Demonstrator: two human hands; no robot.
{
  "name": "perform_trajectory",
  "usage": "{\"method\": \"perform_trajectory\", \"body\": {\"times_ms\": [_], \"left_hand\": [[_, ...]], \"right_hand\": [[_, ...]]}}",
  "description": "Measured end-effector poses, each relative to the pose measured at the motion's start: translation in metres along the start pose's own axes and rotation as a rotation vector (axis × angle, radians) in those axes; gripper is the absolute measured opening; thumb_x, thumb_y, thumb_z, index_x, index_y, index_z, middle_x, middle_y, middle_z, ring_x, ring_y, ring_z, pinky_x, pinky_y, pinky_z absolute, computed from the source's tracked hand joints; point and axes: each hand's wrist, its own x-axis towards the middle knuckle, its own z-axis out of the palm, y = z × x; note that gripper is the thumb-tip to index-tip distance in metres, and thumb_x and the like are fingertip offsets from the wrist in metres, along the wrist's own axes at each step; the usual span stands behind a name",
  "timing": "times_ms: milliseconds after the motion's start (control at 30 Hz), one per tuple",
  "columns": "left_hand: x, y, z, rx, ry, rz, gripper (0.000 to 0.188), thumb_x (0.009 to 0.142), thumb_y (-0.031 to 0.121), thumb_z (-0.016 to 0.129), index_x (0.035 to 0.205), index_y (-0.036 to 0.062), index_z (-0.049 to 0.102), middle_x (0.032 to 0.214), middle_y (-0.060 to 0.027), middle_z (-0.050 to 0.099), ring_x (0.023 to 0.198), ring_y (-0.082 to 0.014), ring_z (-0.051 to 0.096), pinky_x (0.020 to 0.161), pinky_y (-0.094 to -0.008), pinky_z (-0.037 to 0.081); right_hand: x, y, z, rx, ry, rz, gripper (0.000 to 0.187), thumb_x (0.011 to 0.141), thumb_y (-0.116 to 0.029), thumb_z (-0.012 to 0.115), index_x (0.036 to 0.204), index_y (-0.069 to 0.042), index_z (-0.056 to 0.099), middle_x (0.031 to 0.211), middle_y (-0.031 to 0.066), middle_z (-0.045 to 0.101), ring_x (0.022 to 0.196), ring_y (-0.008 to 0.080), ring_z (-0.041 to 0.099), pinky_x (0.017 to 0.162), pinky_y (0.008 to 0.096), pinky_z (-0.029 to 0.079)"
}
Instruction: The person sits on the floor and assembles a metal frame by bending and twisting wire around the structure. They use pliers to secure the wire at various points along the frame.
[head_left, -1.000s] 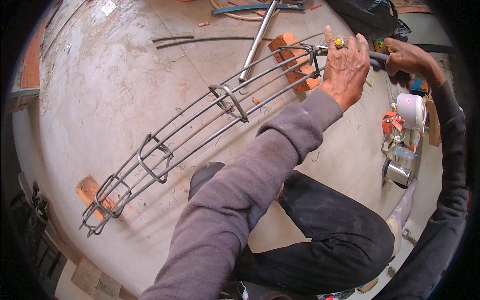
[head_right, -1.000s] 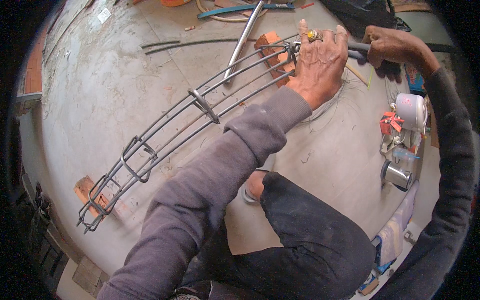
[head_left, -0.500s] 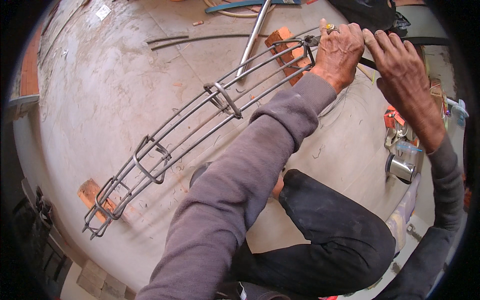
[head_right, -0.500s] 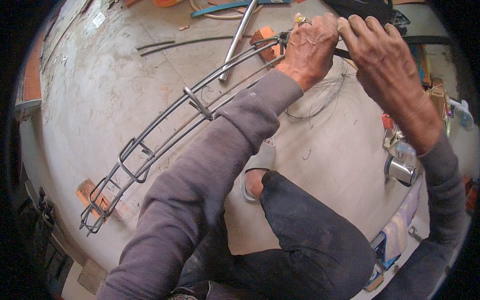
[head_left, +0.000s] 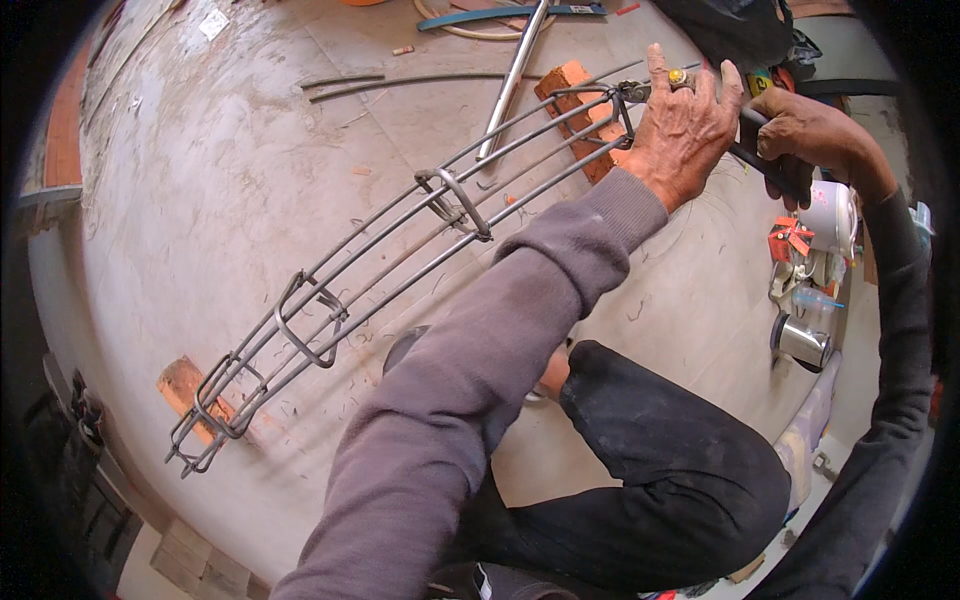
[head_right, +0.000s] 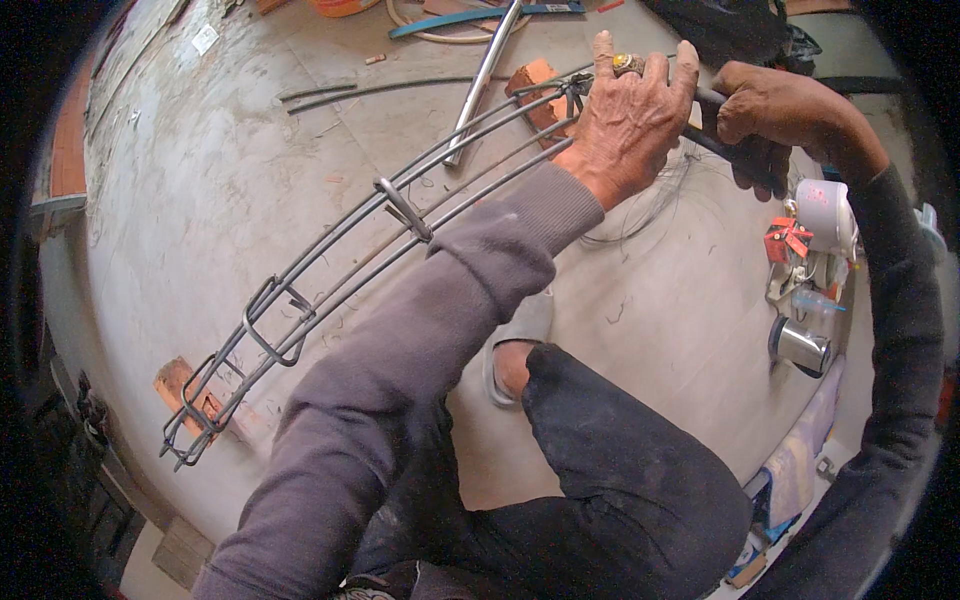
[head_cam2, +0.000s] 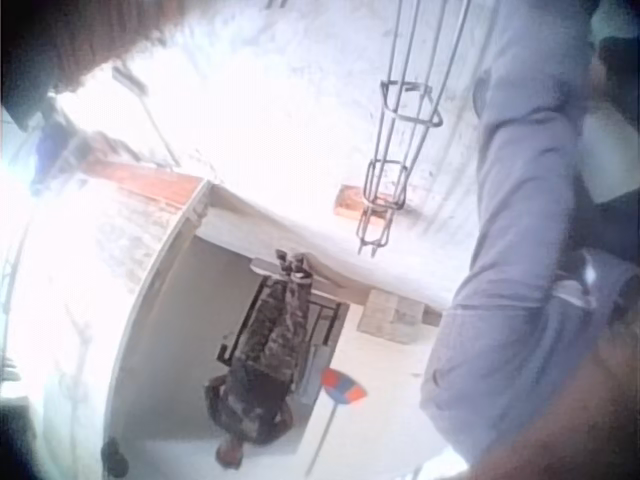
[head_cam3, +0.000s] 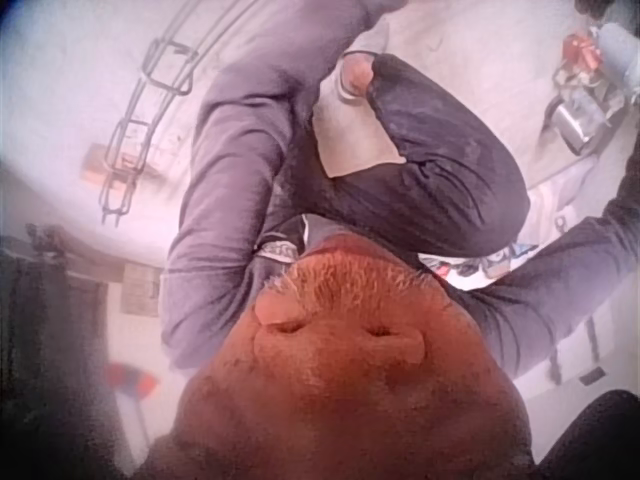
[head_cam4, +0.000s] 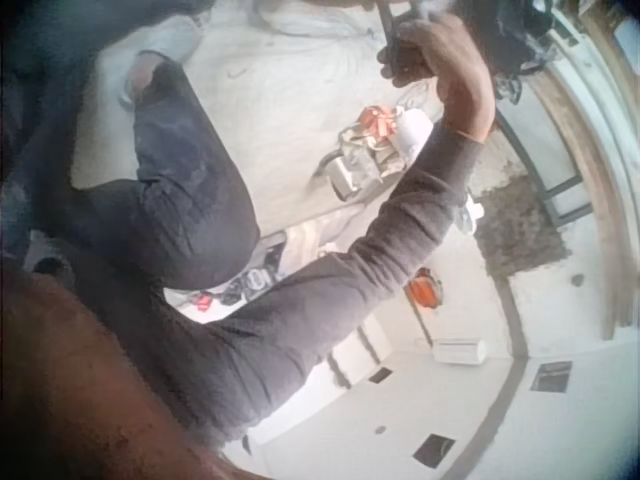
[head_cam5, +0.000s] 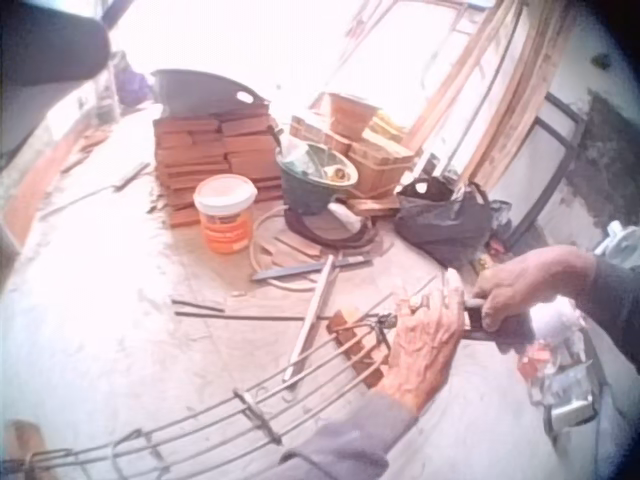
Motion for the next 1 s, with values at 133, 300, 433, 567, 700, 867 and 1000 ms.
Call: {"method": "perform_trajectory", "body": {"times_ms": [133, 300, 433, 567, 700, 867, 1000], "left_hand": [[0.007, -0.005, 0.005, 0.001, 0.049, -0.038, 0.049, 0.081, 0.010, 0.070, 0.123, -0.0069, 0.052, 0.094, -0.0162, 0.060, 0.084, -0.0297, 0.070, 0.109, -0.0698, 0.031], [0.019, -0.010, -0.001, -0.125, -0.020, -0.120, 0.040, 0.080, 0.008, 0.072, 0.113, -0.0045, 0.055, 0.099, -0.0189, 0.062, 0.094, -0.0310, 0.069, 0.110, -0.0629, 0.035], [0.027, -0.012, 0.004, -0.266, -0.046, -0.197, 0.045, 0.076, 0.009, 0.076, 0.114, -0.0042, 0.057, 0.105, -0.0213, 0.064, 0.100, -0.0327, 0.069, 0.114, -0.0628, 0.030], [0.023, 0.000, -0.014, -0.237, -0.181, -0.173, 0.051, 0.074, 0.012, 0.077, 0.119, -0.0046, 0.057, 0.106, -0.0220, 0.064, 0.102, -0.0334, 0.069, 0.116, -0.0673, 0.021], [0.006, 0.003, -0.011, -0.054, -0.099, -0.091, 0.050, 0.077, 0.015, 0.075, 0.119, -0.0069, 0.058, 0.103, -0.0212, 0.064, 0.098, -0.0317, 0.069, 0.114, -0.0750, 0.016], [0.005, -0.004, 0.001, 0.016, -0.017, -0.041, 0.036, 0.080, 0.011, 0.070, 0.111, -0.0050, 0.059, 0.097, -0.0185, 0.062, 0.091, -0.0329, 0.070, 0.110, -0.0711, 0.028], [0.011, -0.008, -0.002, -0.127, -0.028, -0.080, 0.027, 0.081, 0.007, 0.069, 0.105, -0.0016, 0.060, 0.098, -0.0177, 0.064, 0.087, -0.0348, 0.070, 0.109, -0.0595, 0.038]], "right_hand": [[0.012, -0.001, -0.006, -0.535, 0.116, -0.390, 0.033, 0.081, -0.010, 0.067, 0.110, -0.001, 0.056, 0.079, 0.0108, 0.065, 0.074, 0.0251, 0.070, 0.066, 0.0399, 0.056], [-0.003, 0.004, 0.043, -1.448, 0.822, -0.523, 0.062, 0.070, -0.008, 0.079, 0.127, -0.005, 0.054, 0.124, 0.0074, 0.059, 0.107, 0.0241, 0.062, 0.089, 0.0370, 0.052], [0.016, 0.018, 0.037, -1.438, 0.955, -0.628, 0.035, 0.079, -0.006, 0.069, 0.112, -0.004, 0.059, 0.105, 0.0082, 0.063, 0.099, 0.0250, 0.065, 0.084, 0.0385, 0.053], [0.030, 0.025, -0.005, -0.826, 0.341, -0.485, 0.024, 0.079, -0.003, 0.059, 0.102, 0.001, 0.057, 0.081, 0.0148, 0.067, 0.068, 0.0242, 0.069, 0.059, 0.0382, 0.055], [0.015, 0.018, -0.009, 0.058, -0.001, -0.110, 0.027, 0.079, -0.008, 0.056, 0.103, 0.004, 0.051, 0.068, 0.0187, 0.065, 0.045, 0.0241, 0.066, 0.037, 0.0351, 0.052], [0.015, 0.018, -0.002, -0.092, -0.012, -0.369, 0.030, 0.077, -0.012, 0.059, 0.102, 0.003, 0.052, 0.069, 0.0153, 0.065, 0.053, 0.0239, 0.068, 0.042, 0.0336, 0.052], [-0.004, 0.012, 0.039, -1.178, 0.755, -0.765, 0.024, 0.083, -0.015, 0.062, 0.104, -0.003, 0.062, 0.074, 0.0126, 0.062, 0.070, 0.0241, 0.068, 0.069, 0.0348, 0.056]]}}
